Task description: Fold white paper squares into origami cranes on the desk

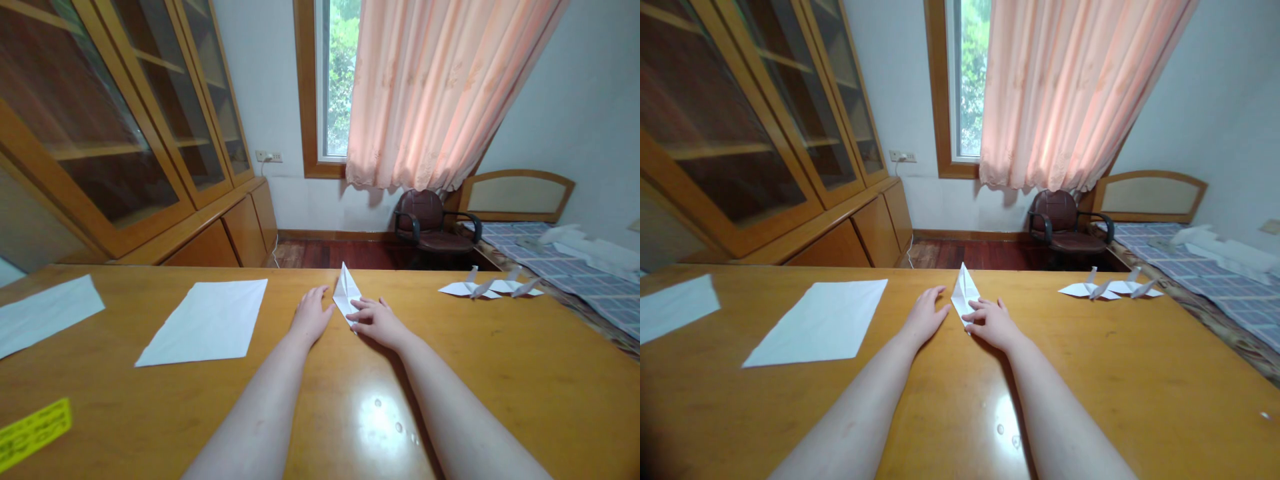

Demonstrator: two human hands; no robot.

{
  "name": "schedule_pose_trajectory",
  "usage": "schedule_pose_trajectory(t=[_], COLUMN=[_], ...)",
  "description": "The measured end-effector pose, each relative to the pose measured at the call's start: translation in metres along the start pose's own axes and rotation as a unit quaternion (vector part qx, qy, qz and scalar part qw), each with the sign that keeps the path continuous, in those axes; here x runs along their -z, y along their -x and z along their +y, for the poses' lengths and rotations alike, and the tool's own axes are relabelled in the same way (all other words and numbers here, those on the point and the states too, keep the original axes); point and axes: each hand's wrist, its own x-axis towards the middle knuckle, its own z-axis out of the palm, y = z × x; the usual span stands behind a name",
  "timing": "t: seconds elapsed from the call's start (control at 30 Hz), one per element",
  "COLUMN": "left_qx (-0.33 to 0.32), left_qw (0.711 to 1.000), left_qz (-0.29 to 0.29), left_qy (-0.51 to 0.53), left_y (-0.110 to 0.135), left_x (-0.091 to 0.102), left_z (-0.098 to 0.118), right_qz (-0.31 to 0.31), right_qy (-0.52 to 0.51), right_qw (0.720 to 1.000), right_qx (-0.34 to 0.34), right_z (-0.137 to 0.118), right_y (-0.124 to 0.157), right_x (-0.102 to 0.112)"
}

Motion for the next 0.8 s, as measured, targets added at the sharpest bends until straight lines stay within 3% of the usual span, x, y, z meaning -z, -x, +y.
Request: schedule_pose_trajectory(t=[0.37,0.8], left_qx=[0.021,0.021], left_qw=[0.997,0.996], left_qz=[-0.068,-0.070], left_qy=[0.025,0.057], left_y=[0.0004,-0.0009], left_x=[0.0027,0.0019], left_z=[0.0057,0.0036], right_qz=[0.023,0.043], right_qy=[-0.065,-0.038], right_qw=[0.998,0.998], right_qx=[0.002,0.012], right_z=[-0.0055,-0.0028], right_y=[-0.0015,-0.0026], right_x=[-0.0037,-0.0036])
